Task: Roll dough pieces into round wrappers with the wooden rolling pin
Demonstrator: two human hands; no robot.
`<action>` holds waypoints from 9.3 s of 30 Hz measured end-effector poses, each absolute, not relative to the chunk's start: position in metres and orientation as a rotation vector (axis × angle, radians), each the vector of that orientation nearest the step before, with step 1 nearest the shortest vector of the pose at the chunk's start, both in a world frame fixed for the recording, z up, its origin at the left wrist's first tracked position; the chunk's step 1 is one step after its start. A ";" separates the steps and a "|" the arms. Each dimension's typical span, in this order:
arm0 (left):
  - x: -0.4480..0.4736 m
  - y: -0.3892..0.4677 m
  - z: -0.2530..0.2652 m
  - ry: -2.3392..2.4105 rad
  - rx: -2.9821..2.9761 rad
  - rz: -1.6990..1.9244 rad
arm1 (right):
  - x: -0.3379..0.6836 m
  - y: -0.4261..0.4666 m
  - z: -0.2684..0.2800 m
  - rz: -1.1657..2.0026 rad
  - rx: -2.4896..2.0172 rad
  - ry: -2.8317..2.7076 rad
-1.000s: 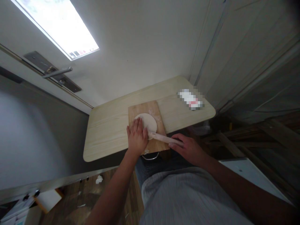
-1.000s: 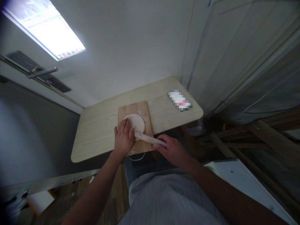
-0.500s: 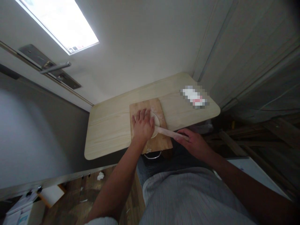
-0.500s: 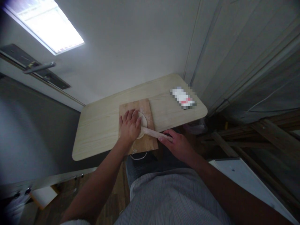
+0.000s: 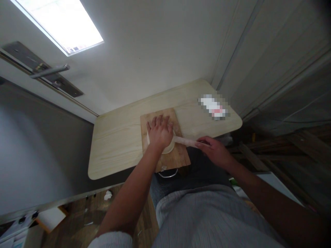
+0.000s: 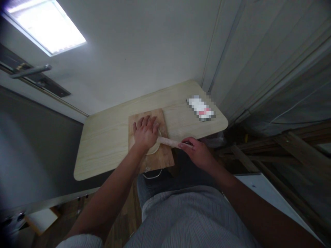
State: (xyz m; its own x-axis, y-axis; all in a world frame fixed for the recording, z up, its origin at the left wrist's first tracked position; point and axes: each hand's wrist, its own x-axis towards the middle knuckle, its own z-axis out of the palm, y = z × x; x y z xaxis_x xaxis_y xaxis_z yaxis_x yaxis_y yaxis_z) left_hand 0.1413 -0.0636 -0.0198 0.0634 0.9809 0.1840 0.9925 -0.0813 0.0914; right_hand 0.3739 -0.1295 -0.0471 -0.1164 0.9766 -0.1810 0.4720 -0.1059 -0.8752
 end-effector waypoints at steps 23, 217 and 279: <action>0.153 -0.028 -0.012 -2.060 -2.356 -0.254 | 0.383 -0.118 -0.041 0.589 -1.498 -1.801; 0.177 -0.118 -0.018 -2.030 -2.320 -0.372 | 0.387 -0.157 -0.034 0.969 -1.750 -1.845; 0.185 -0.105 -0.018 -1.998 -2.300 -0.317 | 0.412 -0.143 -0.046 0.958 -1.624 -1.570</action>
